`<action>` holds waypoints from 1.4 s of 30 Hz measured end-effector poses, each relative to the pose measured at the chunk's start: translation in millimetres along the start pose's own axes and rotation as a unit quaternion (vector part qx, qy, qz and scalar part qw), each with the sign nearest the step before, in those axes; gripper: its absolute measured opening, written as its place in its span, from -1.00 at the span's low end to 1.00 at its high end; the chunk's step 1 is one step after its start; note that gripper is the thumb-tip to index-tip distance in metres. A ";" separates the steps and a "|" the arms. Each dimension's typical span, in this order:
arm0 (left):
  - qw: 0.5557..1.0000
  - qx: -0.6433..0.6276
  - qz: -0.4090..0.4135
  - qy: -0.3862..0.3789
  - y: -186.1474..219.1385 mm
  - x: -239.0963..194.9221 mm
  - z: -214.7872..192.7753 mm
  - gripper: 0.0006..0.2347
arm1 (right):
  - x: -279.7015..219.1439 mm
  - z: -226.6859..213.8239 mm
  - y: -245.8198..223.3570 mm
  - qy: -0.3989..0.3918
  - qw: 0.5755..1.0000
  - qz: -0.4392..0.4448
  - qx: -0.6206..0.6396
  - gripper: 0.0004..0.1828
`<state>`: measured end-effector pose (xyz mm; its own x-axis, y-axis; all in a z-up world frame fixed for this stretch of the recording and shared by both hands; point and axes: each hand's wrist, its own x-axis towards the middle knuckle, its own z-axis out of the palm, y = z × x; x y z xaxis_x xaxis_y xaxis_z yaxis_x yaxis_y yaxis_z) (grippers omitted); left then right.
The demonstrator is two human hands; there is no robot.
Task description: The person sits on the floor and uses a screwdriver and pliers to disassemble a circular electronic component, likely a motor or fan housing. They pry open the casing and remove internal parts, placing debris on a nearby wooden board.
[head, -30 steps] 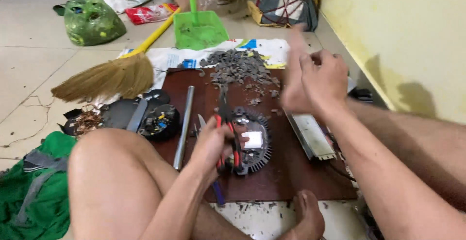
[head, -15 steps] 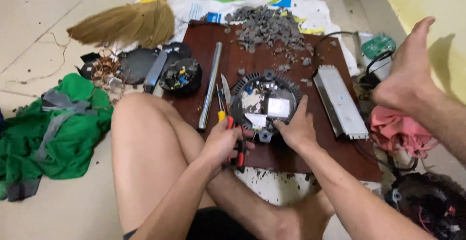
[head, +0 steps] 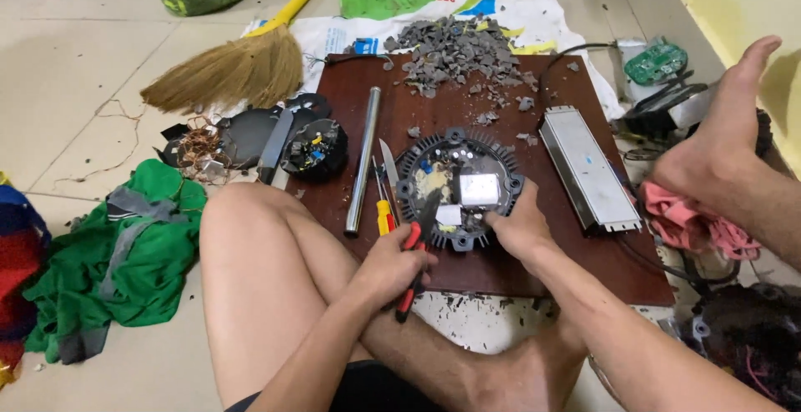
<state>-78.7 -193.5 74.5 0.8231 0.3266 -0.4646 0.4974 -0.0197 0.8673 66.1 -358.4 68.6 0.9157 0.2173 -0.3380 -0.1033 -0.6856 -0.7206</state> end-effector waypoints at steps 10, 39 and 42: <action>0.998 -0.013 0.027 0.063 17.1 -25.2 -5.2 -0.65 | 0.9 -40.3 34.2 -0.015 0.997 -0.012 -0.079 0.06; 0.878 0.433 0.077 0.189 -14.9 46.3 9.8 -0.36 | -25.2 -60.5 48.6 0.020 1.000 -0.019 -0.002 0.09; 0.858 0.469 0.084 0.192 -16.5 48.9 9.8 -0.39 | -31.5 -60.5 41.1 0.024 1.000 -0.012 -0.012 0.06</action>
<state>-44.0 -186.4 35.7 0.8433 0.5286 -0.0968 0.5305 -0.7900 0.3074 56.4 -435.5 86.2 0.9355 0.2011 -0.2905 -0.0720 -0.6965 -0.7140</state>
